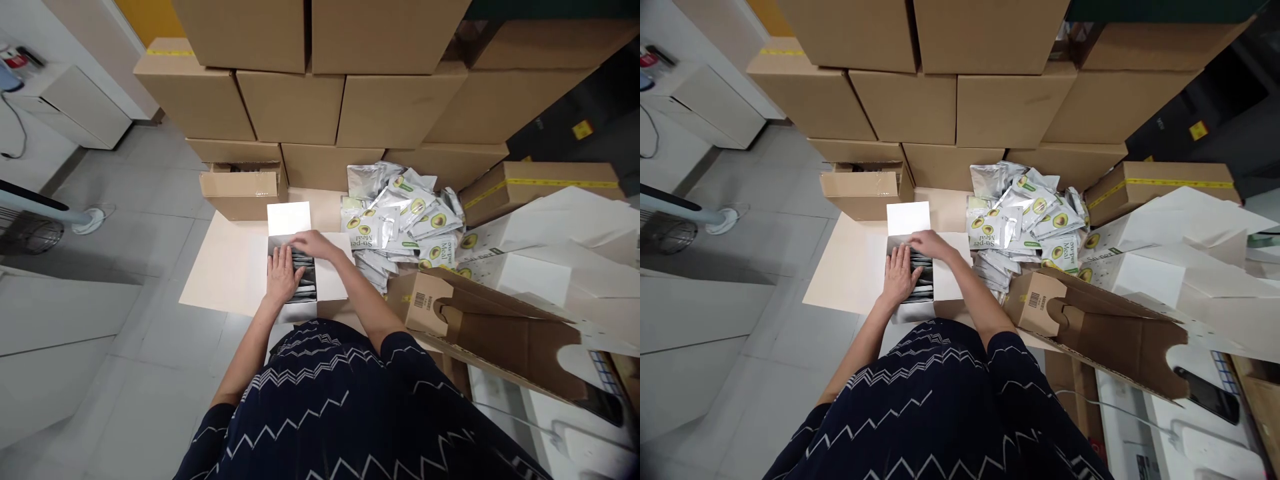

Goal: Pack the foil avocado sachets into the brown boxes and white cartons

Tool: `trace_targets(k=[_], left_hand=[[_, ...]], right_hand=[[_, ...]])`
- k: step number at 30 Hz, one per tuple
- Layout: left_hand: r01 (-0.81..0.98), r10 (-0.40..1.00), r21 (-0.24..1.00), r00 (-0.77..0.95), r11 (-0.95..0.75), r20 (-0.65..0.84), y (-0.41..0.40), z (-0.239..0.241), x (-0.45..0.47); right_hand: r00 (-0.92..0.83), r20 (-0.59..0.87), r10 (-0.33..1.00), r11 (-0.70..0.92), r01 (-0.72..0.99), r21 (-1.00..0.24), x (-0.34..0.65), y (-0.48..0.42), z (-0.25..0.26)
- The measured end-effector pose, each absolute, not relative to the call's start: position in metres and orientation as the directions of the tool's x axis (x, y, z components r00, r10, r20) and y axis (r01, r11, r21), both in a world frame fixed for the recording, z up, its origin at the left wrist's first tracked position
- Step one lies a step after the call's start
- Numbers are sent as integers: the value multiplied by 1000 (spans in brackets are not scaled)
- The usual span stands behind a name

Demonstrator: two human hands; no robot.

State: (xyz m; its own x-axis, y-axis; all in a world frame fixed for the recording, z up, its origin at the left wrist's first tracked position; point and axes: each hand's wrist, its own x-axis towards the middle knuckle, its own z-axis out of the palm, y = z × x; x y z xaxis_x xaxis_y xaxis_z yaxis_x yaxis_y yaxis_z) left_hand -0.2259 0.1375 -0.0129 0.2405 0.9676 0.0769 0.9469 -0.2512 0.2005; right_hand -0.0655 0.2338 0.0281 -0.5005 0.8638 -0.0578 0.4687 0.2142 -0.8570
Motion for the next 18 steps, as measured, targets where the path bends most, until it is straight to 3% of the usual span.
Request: trace_targets(k=[2, 4, 6, 8, 11, 13, 18], left_hand=[[949, 969, 198, 237, -247, 72, 137, -14, -227], [950, 970, 197, 234, -243, 68, 137, -14, -227], [950, 970, 199, 232, -241, 65, 136, -13, -226], [950, 971, 199, 232, -240, 64, 136, -13, -226], [950, 970, 197, 234, -244, 71, 136, -13, -226], [949, 968, 195, 239, -249, 73, 135, -14, -227], [948, 967, 191, 247, -255, 65, 134, -15, -228]], right_hand=[[-251, -29, 967, 52, 309, -950, -39, 240, 24], [102, -65, 993, -94, 315, -944, -5, 246, 20], [394, -66, 917, -262, 468, -844, 28, 249, 13], [560, -79, 824, -471, 602, -644, 56, 249, 3], [675, -185, 714, -689, 629, -361, 77, 243, -17], [701, -251, 668, -743, 615, -264, 80, 239, -31], [716, -326, 617, -787, 563, -253, 81, 237, -48]])
